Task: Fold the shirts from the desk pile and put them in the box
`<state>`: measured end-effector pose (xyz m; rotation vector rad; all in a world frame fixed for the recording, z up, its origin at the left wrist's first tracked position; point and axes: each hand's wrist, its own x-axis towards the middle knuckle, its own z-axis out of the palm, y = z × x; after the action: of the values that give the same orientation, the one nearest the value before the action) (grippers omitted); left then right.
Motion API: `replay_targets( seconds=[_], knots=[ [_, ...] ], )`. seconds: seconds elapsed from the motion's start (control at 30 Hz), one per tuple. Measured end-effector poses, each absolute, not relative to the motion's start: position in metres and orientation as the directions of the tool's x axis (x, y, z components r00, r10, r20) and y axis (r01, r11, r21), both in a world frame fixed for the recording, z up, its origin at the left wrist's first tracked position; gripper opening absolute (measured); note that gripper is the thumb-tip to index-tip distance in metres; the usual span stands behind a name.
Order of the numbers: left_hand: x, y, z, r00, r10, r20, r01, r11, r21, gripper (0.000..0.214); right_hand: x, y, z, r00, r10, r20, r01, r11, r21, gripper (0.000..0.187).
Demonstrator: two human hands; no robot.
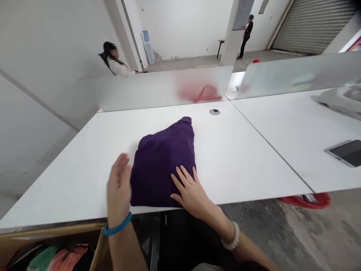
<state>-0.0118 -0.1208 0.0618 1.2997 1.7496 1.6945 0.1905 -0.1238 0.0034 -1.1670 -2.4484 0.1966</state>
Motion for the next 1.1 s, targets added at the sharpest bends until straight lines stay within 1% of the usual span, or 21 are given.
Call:
replay_targets(
  seconds=[0.03, 0.07, 0.1, 0.13, 0.17, 0.2, 0.23, 0.27, 0.33, 0.4, 0.5, 0.57, 0.63, 0.7, 0.77, 0.8, 0.83, 0.9, 0.93, 1.03, 1.1],
  knots=[
    [0.004, -0.11, 0.07, -0.337, 0.866, 0.37, 0.446, -0.2, 0.872, 0.043, 0.191, -0.124, -0.003, -0.568, 0.763, 0.308, 0.71, 0.643, -0.285, 0.057],
    [0.02, -0.096, 0.074, -0.122, 0.916, 0.381, 0.549, -0.258, 0.795, 0.044, 0.191, -0.124, -0.008, -0.572, 0.76, 0.309, 0.711, 0.647, -0.276, 0.057],
    [0.036, -0.079, 0.074, 0.107, 0.924, 0.366, 0.626, -0.349, 0.697, 0.045, 0.19, -0.124, -0.01, -0.572, 0.76, 0.31, 0.713, 0.647, -0.271, 0.057],
    [0.05, -0.062, 0.069, 0.339, 0.888, 0.31, 0.674, -0.459, 0.579, 0.047, 0.189, -0.125, -0.011, -0.57, 0.761, 0.309, 0.714, 0.645, -0.27, 0.057],
    [0.061, -0.044, 0.061, 0.508, 0.831, 0.224, 0.692, -0.549, 0.469, 0.048, 0.188, -0.125, -0.011, -0.57, 0.762, 0.307, 0.715, 0.644, -0.271, 0.057],
    [0.067, -0.026, 0.05, 0.602, 0.788, 0.127, 0.705, -0.599, 0.38, 0.049, 0.188, -0.125, -0.01, -0.57, 0.763, 0.305, 0.716, 0.643, -0.272, 0.056],
    [0.071, -0.01, 0.037, 0.629, 0.775, 0.052, 0.726, -0.61, 0.317, 0.051, 0.188, -0.125, -0.01, -0.569, 0.764, 0.304, 0.717, 0.642, -0.272, 0.056],
    [0.071, 0.005, 0.025, 0.622, 0.783, 0.01, 0.751, -0.6, 0.275, 0.052, 0.189, -0.126, -0.009, -0.568, 0.765, 0.302, 0.719, 0.641, -0.271, 0.057],
    [0.067, 0.028, 0.006, 0.564, 0.826, 0.003, 0.801, -0.548, 0.24, 0.055, 0.189, -0.126, -0.01, -0.564, 0.768, 0.303, 0.724, 0.636, -0.266, 0.057],
    [0.063, 0.04, -0.004, 0.523, 0.851, 0.055, 0.817, -0.519, 0.252, 0.055, 0.188, -0.129, -0.013, -0.554, 0.774, 0.306, 0.732, 0.628, -0.263, 0.057],
    [0.061, 0.046, -0.004, 0.457, 0.876, 0.154, 0.825, -0.482, 0.295, 0.046, 0.187, -0.14, -0.019, -0.542, 0.781, 0.309, 0.738, 0.619, -0.27, 0.057],
    [0.058, 0.045, 0.003, 0.346, 0.914, 0.213, 0.862, -0.399, 0.311, 0.04, 0.19, -0.153, -0.02, -0.55, 0.778, 0.304, 0.721, 0.626, -0.297, 0.058],
    [0.047, 0.044, 0.012, 0.191, 0.947, 0.26, 0.908, -0.271, 0.319, 0.04, 0.197, -0.169, -0.017, -0.568, 0.769, 0.293, 0.67, 0.639, -0.378, 0.058],
    [0.023, 0.043, 0.023, 0.026, 0.958, 0.285, 0.935, -0.124, 0.332, 0.042, 0.209, -0.184, -0.012, -0.557, 0.782, 0.28, 0.574, 0.606, -0.551, 0.048],
    [-0.01, 0.042, 0.034, -0.111, 0.958, 0.263, 0.94, 0.015, 0.341, 0.048, 0.226, -0.194, -0.007, -0.457, 0.865, 0.208, 0.439, 0.423, -0.793, 0.035],
    [-0.027, 0.041, 0.04, -0.162, 0.96, 0.229, 0.936, 0.076, 0.344, 0.053, 0.236, -0.197, -0.006, -0.38, 0.916, 0.132, 0.351, 0.275, -0.895, 0.035],
    [-0.044, 0.04, 0.044, -0.197, 0.964, 0.179, 0.93, 0.127, 0.344, 0.059, 0.244, -0.197, -0.006, -0.304, 0.952, 0.034, 0.253, 0.115, -0.961, 0.038],
    [-0.07, 0.038, 0.049, -0.228, 0.973, 0.043, 0.918, 0.2, 0.343, 0.068, 0.258, -0.195, -0.01, -0.226, 0.962, -0.155, 0.074, -0.141, -0.987, 0.044],
    [-0.079, 0.038, 0.05, -0.227, 0.973, -0.029, 0.912, 0.223, 0.344, 0.07, 0.261, -0.193, -0.013, -0.23, 0.948, -0.219, 0.008, -0.224, -0.975, 0.051],
    [-0.086, 0.041, 0.046, -0.199, 0.963, -0.184, 0.9, 0.254, 0.353, 0.067, 0.257, -0.19, -0.022, -0.355, 0.876, -0.326, -0.092, -0.38, -0.92, 0.078],
    [-0.079, 0.045, 0.042, -0.167, 0.957, -0.237, 0.896, 0.248, 0.37, 0.063, 0.246, -0.191, -0.025, -0.406, 0.85, -0.337, -0.115, -0.413, -0.903, 0.087]
  ],
)
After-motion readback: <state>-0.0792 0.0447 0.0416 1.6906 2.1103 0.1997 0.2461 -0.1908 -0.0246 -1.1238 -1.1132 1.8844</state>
